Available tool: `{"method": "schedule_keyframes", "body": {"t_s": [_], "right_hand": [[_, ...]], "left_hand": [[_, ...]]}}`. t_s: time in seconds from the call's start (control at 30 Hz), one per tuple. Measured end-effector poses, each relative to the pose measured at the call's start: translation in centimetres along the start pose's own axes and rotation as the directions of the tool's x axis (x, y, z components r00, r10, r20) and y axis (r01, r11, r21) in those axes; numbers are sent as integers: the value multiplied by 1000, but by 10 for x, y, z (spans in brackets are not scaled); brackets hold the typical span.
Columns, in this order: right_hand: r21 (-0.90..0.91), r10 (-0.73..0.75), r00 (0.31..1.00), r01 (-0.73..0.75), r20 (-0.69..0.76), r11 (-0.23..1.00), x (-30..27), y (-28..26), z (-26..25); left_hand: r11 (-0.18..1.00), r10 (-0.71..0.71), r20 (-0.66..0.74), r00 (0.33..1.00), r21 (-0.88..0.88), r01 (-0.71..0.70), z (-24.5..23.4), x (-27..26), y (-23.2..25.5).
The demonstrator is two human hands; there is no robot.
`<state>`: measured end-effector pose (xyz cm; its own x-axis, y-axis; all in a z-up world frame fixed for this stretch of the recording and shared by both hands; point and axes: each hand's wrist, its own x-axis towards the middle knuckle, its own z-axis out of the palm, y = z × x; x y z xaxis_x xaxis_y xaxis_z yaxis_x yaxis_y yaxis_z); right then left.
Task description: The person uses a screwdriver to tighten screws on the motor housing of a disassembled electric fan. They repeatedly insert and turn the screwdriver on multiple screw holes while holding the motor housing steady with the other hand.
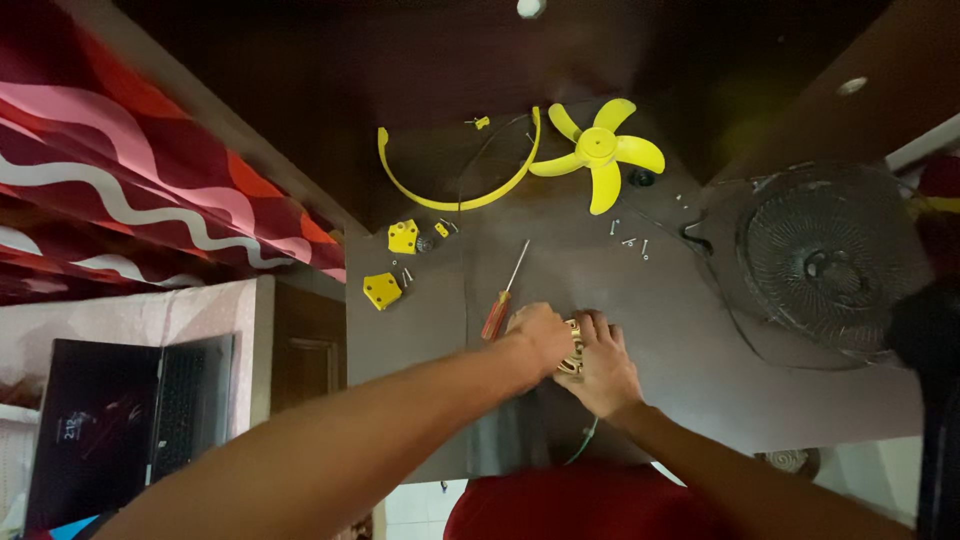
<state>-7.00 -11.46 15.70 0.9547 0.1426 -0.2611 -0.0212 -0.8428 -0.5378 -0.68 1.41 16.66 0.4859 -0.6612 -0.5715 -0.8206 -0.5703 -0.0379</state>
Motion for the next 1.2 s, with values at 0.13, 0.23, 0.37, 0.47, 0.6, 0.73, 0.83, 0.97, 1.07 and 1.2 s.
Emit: {"method": "schedule_keyframes", "body": {"t_s": [0.13,0.23,0.37,0.47,0.6,0.73,0.83,0.97,1.07,1.2], "right_hand": [[-52,-69,997,67,-32,996,0,2,3],[-143,-179,981,168,-72,975,1,1,4],[-26,10,999,-9,33,1000,-4,1,0],[-38,-16,1000,17,2,999,-6,2,-1],[2,-31,1000,31,-2,1000,-5,3,2],[-20,-6,1000,7,22,1000,-3,4,3],[23,-34,999,34,-23,999,-6,5,3],[44,-44,998,45,-33,998,-5,8,4],[21,-52,998,53,-37,998,-2,12,8],[22,-91,990,94,-110,995,-4,16,15]], "left_hand": [[1000,-20,-24,1000,6,20,9,-1,-3],[999,-37,-74,997,-35,35,7,-18,-12],[930,-236,-15,972,-293,221,-1,-32,-4],[622,-485,99,869,-660,422,1,-30,7],[-24,-651,357,670,-892,452,15,-13,28],[-565,-539,582,609,-786,251,28,1,40],[-753,-466,670,578,-643,138,35,10,42],[-845,-382,798,467,-506,172,43,31,40],[-932,-306,730,611,-361,-35,63,42,43],[-969,-230,626,745,-215,-118,91,56,42]]}}
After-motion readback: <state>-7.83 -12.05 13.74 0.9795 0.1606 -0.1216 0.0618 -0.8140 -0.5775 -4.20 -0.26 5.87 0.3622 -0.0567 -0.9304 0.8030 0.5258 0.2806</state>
